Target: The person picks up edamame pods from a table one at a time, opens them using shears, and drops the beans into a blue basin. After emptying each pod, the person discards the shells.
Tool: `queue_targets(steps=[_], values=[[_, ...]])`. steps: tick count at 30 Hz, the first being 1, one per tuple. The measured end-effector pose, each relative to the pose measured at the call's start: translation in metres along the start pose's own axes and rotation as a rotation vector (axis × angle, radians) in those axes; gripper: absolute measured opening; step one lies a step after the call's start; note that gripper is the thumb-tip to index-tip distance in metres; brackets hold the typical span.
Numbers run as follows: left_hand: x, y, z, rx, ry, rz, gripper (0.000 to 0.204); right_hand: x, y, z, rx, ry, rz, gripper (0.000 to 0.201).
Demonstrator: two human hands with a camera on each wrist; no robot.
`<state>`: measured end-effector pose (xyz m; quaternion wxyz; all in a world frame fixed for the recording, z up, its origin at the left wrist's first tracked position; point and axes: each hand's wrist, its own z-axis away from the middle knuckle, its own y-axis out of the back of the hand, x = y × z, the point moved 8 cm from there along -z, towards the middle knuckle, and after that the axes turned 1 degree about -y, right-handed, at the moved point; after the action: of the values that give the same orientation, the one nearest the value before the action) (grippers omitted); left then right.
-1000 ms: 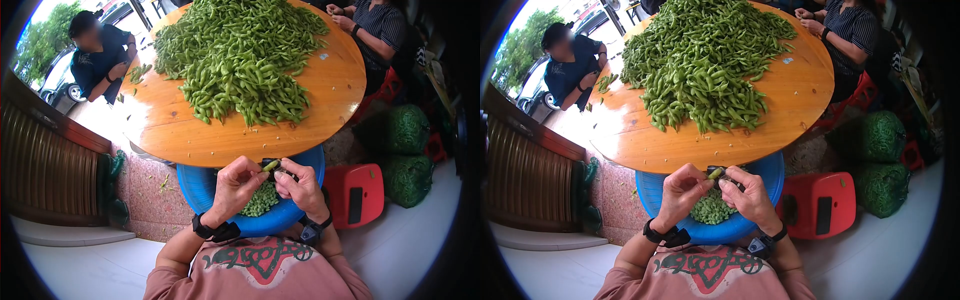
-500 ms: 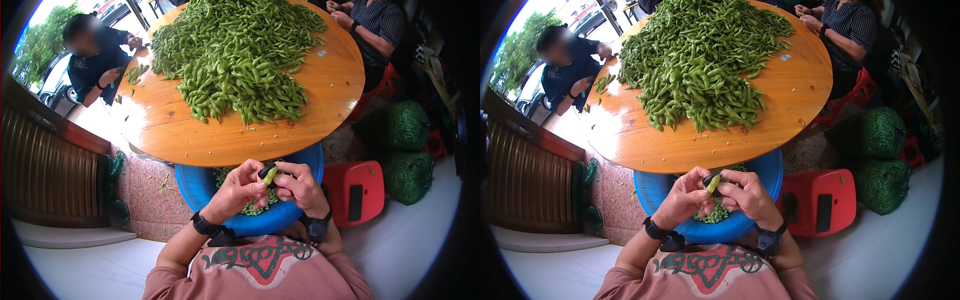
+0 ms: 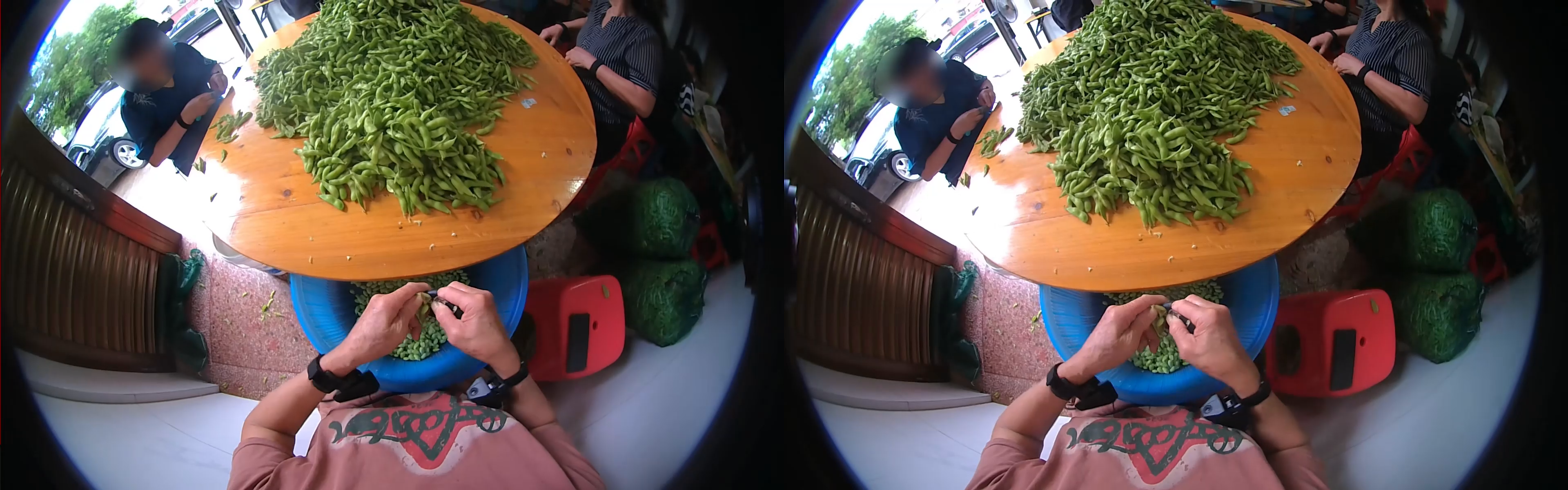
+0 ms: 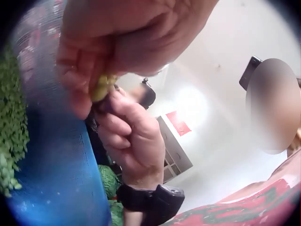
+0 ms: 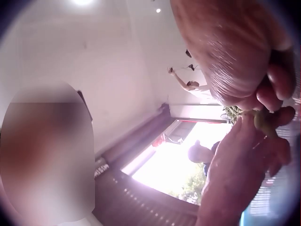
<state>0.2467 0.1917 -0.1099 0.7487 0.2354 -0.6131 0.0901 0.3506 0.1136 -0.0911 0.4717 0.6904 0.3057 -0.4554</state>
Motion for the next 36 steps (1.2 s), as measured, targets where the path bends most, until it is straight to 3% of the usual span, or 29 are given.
queue_targets(steps=[1, 2, 4, 6, 9, 10, 12, 16, 18, 19, 21, 22, 24, 25, 28, 29, 30, 32, 33, 35, 36], values=[[-0.016, -0.005, 0.002, 0.030, 0.161, 0.239, 0.029, -0.003, -0.001, 0.000, 0.090, 0.044, 0.084, 0.007], [-0.024, -0.012, 0.002, 0.029, 0.157, 0.237, 0.029, -0.005, -0.002, 0.002, 0.182, 0.087, 0.168, 0.005], [-0.042, -0.019, 0.001, 0.127, 0.146, 0.707, 0.031, -0.006, -0.013, 0.004, 0.200, 0.140, 0.232, 0.005], [-0.037, -0.021, 0.001, 0.135, 0.157, 0.764, 0.031, -0.013, -0.018, 0.008, 0.276, 0.176, 0.324, 0.008], [-0.037, -0.025, 0.002, 0.195, 0.192, 1.034, 0.030, -0.019, -0.026, 0.013, 0.244, 0.202, 0.472, 0.011], [-0.042, -0.027, 0.001, 0.193, 0.188, 1.034, 0.030, -0.020, -0.029, 0.014, 0.230, 0.201, 0.525, 0.011], [-0.039, -0.021, -0.002, 0.193, -0.022, 0.753, 0.022, -0.018, -0.031, 0.015, 0.221, 0.218, 0.550, 0.014], [-0.049, -0.025, -0.001, 0.195, 0.105, 1.064, 0.016, -0.018, -0.031, 0.016, 0.216, 0.280, 0.440, 0.015], [0.002, -0.012, 0.009, 0.262, -0.485, -0.122, 0.015, -0.018, -0.025, 0.014, 0.242, 0.281, 0.369, 0.014], [0.003, -0.012, 0.010, 0.262, -0.483, -0.120, 0.015, -0.017, -0.017, 0.011, 0.271, 0.265, 0.281, 0.010], [-0.039, -0.021, 0.004, 0.158, 0.070, 0.523, 0.010, -0.011, -0.003, 0.006, 0.267, 0.171, 0.123, 0.005], [-0.040, -0.018, 0.004, 0.159, 0.074, 0.525, 0.010, -0.006, 0.001, 0.003, 0.243, 0.191, 0.118, 0.004], [-0.045, -0.029, 0.003, -0.055, 0.255, 0.951, 0.011, 0.042, -0.010, 0.007, 0.051, -0.340, -0.475, 0.012], [-0.040, -0.026, 0.004, -0.089, 0.290, 0.956, 0.014, 0.050, -0.016, 0.009, -0.038, -0.440, -0.748, 0.016], [-0.038, -0.026, 0.004, -0.027, 0.337, 0.919, 0.018, 0.053, -0.014, 0.008, 0.010, -0.441, -0.674, 0.015], [-0.040, -0.027, 0.002, -0.021, 0.292, 0.923, 0.020, 0.047, -0.008, 0.007, 0.066, -0.392, -0.471, 0.013], [-0.047, -0.027, 0.002, -0.019, 0.296, 0.924, 0.020, 0.048, -0.012, 0.008, 0.063, -0.396, -0.473, 0.013], [-0.047, -0.027, -0.001, -0.059, 0.190, 0.991, 0.024, 0.028, 0.000, 0.004, 0.189, -0.088, -0.227, 0.011], [-0.047, -0.029, -0.001, -0.058, 0.192, 0.992, 0.024, 0.027, 0.003, 0.005, 0.188, -0.090, -0.228, 0.011], [-0.035, -0.025, 0.000, -0.027, 0.065, 0.586, 0.034, 0.023, 0.021, 0.012, 0.196, -0.170, -0.255, 0.009], [-0.028, -0.021, 0.003, -0.024, 0.065, 0.584, 0.034, 0.019, 0.037, 0.019, 0.162, -0.257, -0.228, 0.008]])
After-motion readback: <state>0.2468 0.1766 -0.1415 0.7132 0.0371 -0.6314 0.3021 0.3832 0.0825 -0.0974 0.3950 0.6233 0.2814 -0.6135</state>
